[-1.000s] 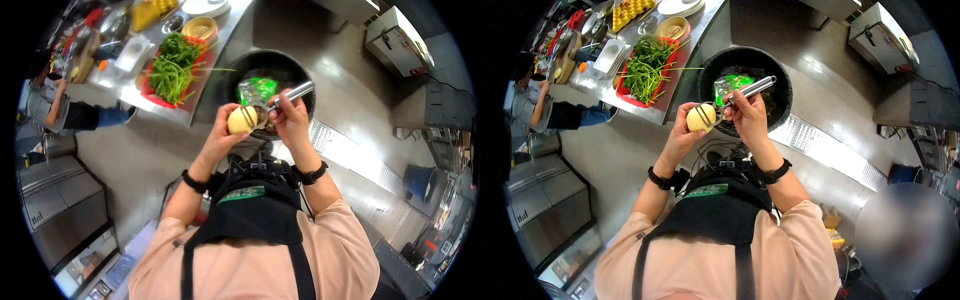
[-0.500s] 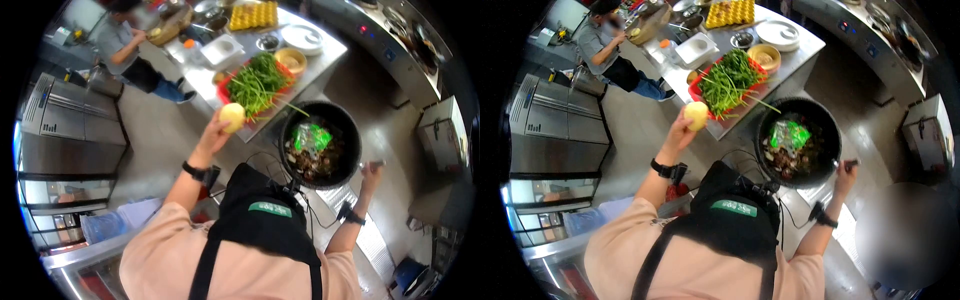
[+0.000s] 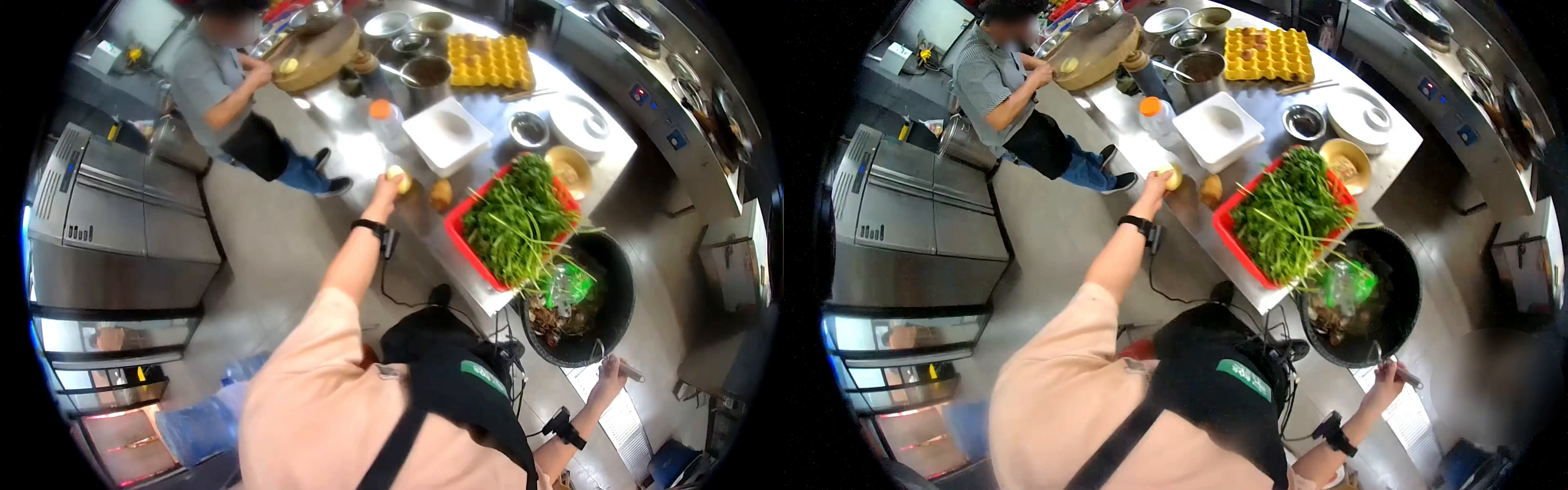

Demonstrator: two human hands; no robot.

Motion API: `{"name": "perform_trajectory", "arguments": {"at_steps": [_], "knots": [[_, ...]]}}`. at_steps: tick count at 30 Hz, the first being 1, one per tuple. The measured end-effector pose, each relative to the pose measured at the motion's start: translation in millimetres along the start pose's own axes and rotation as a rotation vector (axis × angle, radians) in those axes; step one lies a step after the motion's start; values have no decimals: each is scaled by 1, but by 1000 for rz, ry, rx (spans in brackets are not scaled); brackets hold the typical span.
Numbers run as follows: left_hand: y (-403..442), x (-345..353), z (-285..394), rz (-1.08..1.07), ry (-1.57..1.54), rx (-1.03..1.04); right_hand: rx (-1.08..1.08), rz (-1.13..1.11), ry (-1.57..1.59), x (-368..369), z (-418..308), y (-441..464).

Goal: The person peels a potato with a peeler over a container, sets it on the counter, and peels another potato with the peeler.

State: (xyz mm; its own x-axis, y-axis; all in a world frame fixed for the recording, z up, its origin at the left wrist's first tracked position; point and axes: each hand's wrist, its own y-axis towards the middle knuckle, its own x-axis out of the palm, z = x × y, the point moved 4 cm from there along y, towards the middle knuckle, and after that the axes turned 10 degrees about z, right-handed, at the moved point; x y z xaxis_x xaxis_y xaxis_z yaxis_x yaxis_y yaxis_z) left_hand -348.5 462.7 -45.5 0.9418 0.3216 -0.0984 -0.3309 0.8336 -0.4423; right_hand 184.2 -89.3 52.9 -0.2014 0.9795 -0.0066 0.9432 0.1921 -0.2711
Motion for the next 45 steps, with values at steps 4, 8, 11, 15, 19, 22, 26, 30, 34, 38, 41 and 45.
{"name": "perform_trajectory", "arguments": {"at_steps": [4,8,11,15,19,22,26,30,34,38,41,45], "knots": [[66,15,-16,-3,219,234,-41,43,-70,30,-27,-45],[59,19,19,135,481,443,-64,97,-104,43,-46,-67],[56,16,39,175,577,532,-75,101,-85,37,-38,-67],[50,9,32,305,658,707,-68,165,-74,43,-46,-87],[-12,16,47,99,579,762,-67,134,2,35,-40,-93],[-34,42,17,-170,598,728,-48,158,36,49,-51,-110],[-64,74,3,-230,766,798,-52,113,89,37,-45,-104],[-72,88,-9,-217,865,660,-31,89,115,23,-44,-96],[-7,70,-73,-260,484,464,-54,67,136,1,-51,-73],[-136,11,5,-274,207,136,-40,33,186,-44,-52,-33],[-271,13,36,-434,24,136,17,-29,246,-69,-59,3],[-427,106,12,-857,-259,-192,89,-245,269,-56,-88,29]]}}
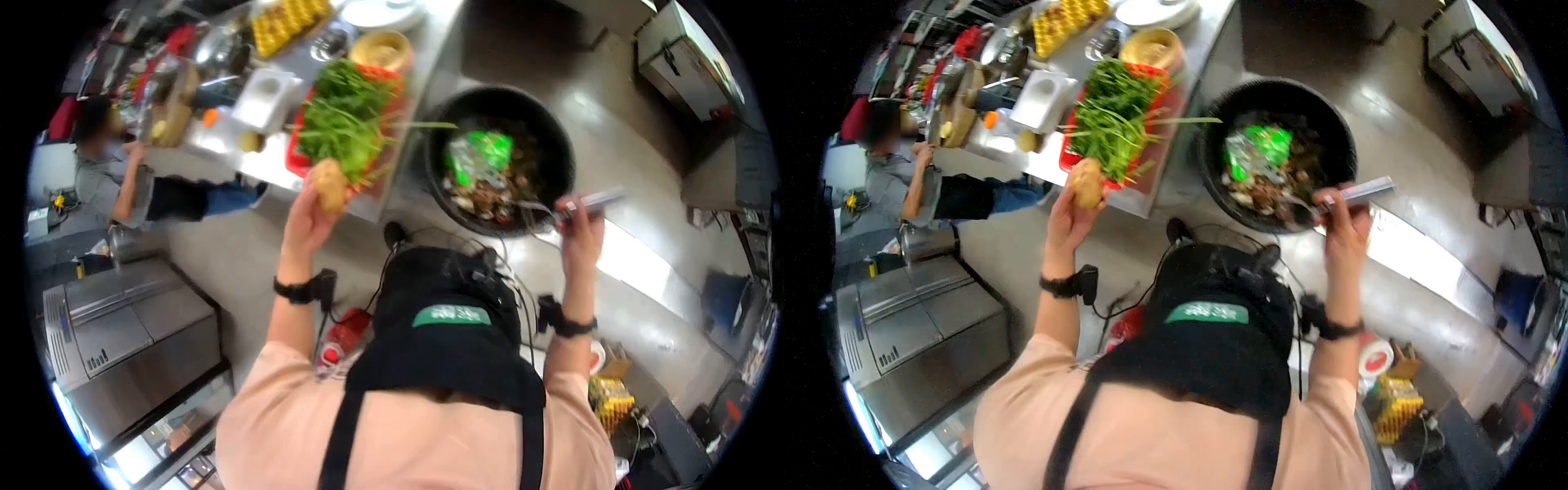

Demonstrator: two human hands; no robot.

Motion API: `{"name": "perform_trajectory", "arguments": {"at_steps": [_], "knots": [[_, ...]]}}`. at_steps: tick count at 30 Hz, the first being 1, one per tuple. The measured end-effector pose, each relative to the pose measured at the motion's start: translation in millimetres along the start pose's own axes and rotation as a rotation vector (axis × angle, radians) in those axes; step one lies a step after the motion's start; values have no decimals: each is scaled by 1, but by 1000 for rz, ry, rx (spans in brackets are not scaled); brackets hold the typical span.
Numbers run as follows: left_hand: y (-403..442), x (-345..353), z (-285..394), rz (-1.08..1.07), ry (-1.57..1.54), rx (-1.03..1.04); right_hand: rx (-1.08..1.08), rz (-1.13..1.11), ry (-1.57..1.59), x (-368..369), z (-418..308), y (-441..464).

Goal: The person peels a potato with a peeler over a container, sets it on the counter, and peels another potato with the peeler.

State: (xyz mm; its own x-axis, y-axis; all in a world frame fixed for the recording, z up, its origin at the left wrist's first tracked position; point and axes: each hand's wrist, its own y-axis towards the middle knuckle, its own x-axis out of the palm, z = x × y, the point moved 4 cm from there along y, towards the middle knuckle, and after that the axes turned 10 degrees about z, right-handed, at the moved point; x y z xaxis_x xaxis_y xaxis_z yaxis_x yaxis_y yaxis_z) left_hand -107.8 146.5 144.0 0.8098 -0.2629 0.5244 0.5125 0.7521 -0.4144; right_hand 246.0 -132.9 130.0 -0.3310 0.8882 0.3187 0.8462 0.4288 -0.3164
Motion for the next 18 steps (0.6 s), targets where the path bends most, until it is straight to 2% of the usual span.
{"name": "perform_trajectory", "arguments": {"at_steps": [2,3,5,9,11,16,18], "knots": [[-9,63,-56,-165,-222,-202,51,-90,32,19,-16,2],[-10,87,-77,-176,-247,-217,54,-225,114,28,-21,0],[-11,131,-113,-257,-293,-412,40,-364,79,47,-31,1],[-6,168,-150,-185,-155,-490,102,-463,63,70,-30,-1],[-1,176,-158,-217,-173,-535,133,-496,52,72,-27,-4],[3,190,-174,-164,-162,-547,115,-465,-16,65,-16,1],[8,195,-178,-135,-171,-544,180,-468,6,62,-17,11]]}}
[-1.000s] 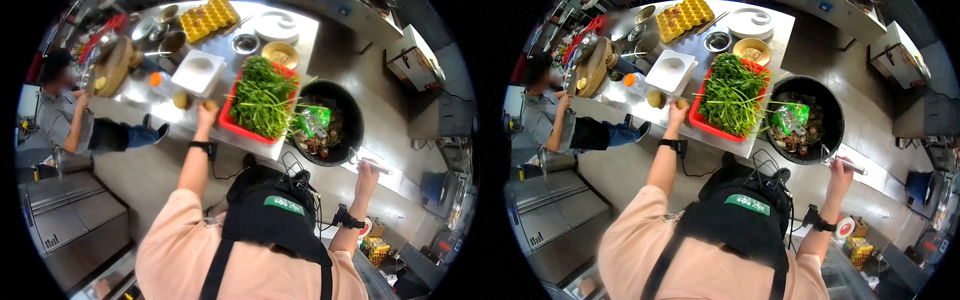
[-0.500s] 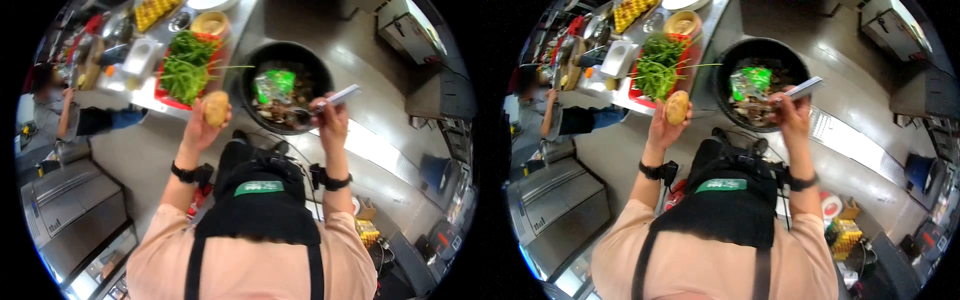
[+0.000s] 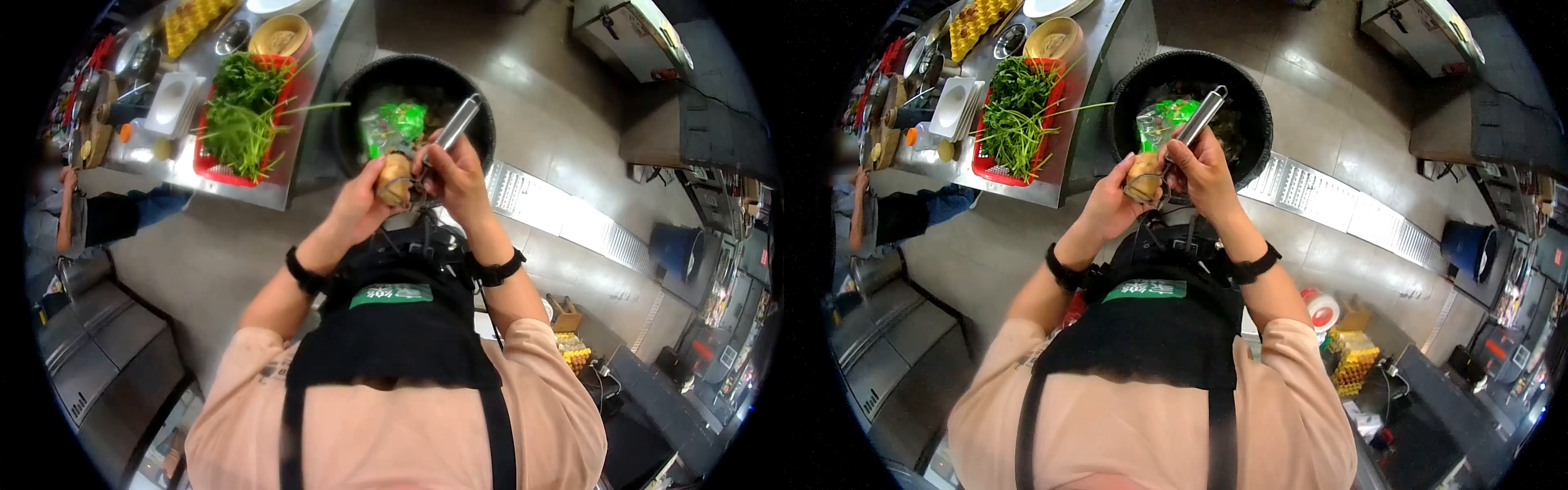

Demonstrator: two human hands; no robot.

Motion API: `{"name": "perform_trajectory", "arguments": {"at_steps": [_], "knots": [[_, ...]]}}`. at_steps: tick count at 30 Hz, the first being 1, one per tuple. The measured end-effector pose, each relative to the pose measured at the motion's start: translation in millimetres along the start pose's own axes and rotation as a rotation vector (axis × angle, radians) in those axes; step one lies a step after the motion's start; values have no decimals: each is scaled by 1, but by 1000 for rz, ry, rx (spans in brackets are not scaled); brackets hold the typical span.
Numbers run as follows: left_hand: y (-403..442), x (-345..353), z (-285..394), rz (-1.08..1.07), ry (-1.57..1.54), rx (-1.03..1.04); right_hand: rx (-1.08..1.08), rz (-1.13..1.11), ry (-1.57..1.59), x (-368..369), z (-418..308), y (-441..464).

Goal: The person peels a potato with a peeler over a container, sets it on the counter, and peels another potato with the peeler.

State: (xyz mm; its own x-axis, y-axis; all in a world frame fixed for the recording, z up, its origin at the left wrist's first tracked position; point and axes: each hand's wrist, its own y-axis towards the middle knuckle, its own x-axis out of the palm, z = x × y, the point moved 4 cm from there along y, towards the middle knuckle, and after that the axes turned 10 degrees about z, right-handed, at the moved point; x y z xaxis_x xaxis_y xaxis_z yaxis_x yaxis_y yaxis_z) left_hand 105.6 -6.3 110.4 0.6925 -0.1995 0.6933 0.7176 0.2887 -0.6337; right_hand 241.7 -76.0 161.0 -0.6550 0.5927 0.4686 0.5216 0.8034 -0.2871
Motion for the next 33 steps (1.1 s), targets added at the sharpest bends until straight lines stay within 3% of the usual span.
{"name": "perform_trajectory", "arguments": {"at_steps": [3,7,9,12,15,21,29,31,32,33], "knots": [[10,1,-14,-31,-4,-16,53,-34,49,-18,-4,17],[24,11,-27,93,8,13,182,2,128,-60,16,69],[28,23,-35,131,5,6,-70,194,-310,-103,13,109],[26,45,-40,51,-26,38,-187,291,-339,-154,7,149],[41,43,-45,189,-28,144,-184,233,-237,-145,-21,140],[47,60,-43,105,7,310,183,-107,96,-93,-33,99],[52,71,-38,141,166,315,234,-173,138,-93,-30,104],[56,62,-41,135,142,295,332,-174,156,-98,-16,117],[56,57,-44,133,142,294,330,-172,156,-102,-9,123],[58,51,-46,127,134,287,198,-76,7,-111,-5,135]]}}
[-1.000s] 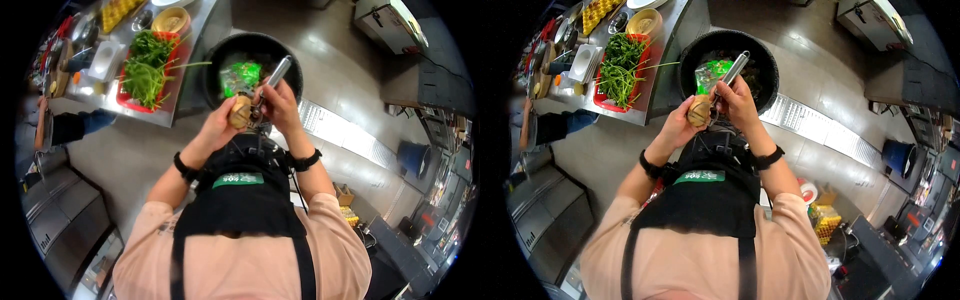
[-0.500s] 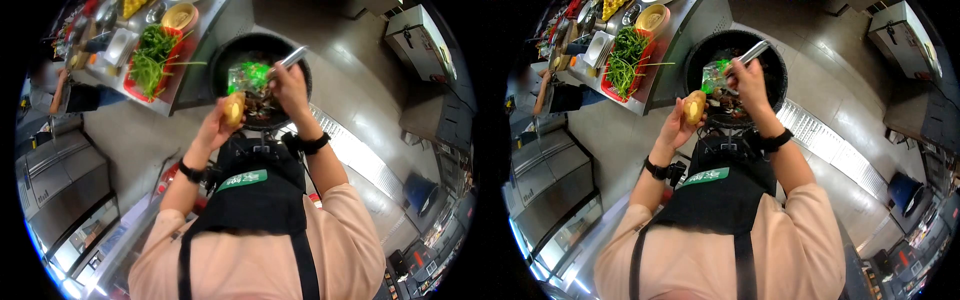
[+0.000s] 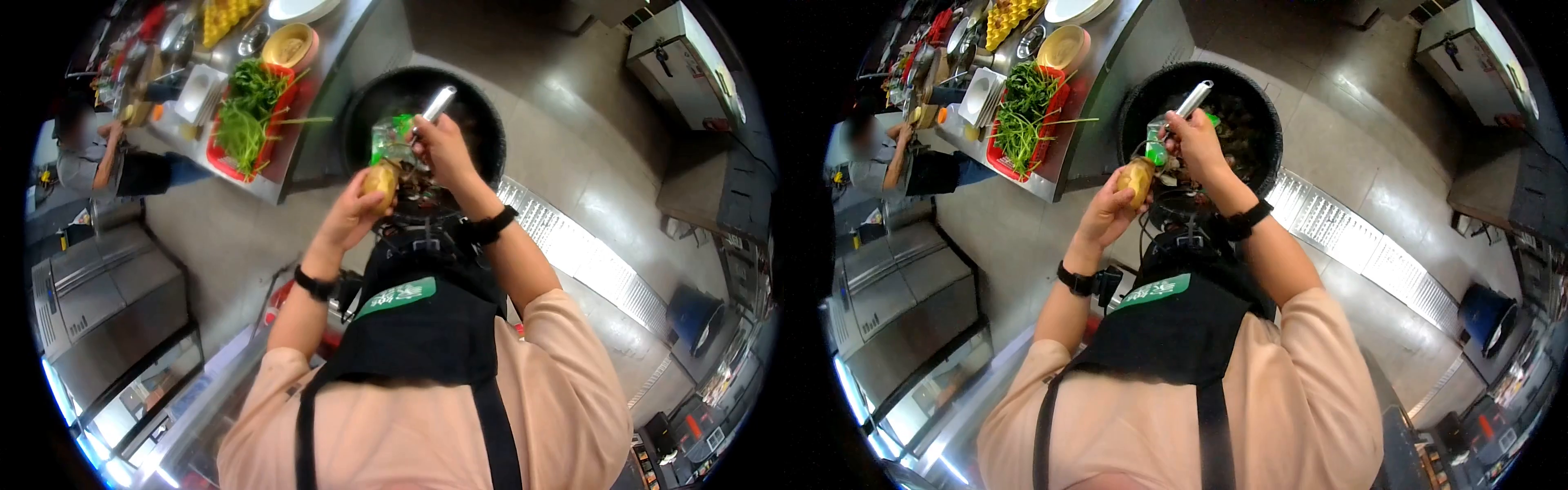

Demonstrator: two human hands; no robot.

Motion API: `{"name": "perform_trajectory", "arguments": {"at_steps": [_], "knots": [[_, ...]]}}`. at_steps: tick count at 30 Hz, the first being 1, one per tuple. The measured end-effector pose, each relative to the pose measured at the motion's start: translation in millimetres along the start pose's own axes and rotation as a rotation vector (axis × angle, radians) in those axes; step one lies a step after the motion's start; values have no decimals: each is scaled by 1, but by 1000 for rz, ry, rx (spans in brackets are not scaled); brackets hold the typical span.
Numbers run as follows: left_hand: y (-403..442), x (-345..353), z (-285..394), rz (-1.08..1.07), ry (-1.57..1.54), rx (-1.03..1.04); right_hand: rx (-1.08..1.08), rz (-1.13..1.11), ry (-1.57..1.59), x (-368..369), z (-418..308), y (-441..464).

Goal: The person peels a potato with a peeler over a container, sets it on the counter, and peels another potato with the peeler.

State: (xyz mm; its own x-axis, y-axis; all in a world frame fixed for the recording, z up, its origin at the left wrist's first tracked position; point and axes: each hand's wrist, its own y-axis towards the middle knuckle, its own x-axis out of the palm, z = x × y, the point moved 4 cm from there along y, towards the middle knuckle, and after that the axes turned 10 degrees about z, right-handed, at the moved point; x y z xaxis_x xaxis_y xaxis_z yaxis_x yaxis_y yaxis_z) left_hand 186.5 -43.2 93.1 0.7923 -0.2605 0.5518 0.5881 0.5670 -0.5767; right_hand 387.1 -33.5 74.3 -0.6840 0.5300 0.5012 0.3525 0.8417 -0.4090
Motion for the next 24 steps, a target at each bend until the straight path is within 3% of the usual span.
{"name": "perform_trajectory", "arguments": {"at_steps": [2,4,6,8,12,14,15,18,22,24], "knots": [[-3,2,2,-8,-5,-4,-286,223,-316,-15,-12,20],[-13,11,12,-78,41,54,-205,293,-190,-31,-16,28],[-14,6,14,-72,27,57,-212,272,-165,-27,-21,22],[-9,1,13,-43,-16,50,-174,106,-2,-4,-29,1],[-9,3,16,-57,22,49,13,-15,81,23,-14,-23],[-11,2,18,-62,125,71,51,100,83,8,-4,-5],[-15,3,17,-62,126,71,-169,205,-136,-7,-2,9],[-19,12,32,-175,120,191,-12,247,-127,-46,3,30],[-18,11,39,-129,46,211,-89,85,100,-5,-29,-4],[-17,8,37,-95,-27,114,-125,-12,196,18,-33,-19]]}}
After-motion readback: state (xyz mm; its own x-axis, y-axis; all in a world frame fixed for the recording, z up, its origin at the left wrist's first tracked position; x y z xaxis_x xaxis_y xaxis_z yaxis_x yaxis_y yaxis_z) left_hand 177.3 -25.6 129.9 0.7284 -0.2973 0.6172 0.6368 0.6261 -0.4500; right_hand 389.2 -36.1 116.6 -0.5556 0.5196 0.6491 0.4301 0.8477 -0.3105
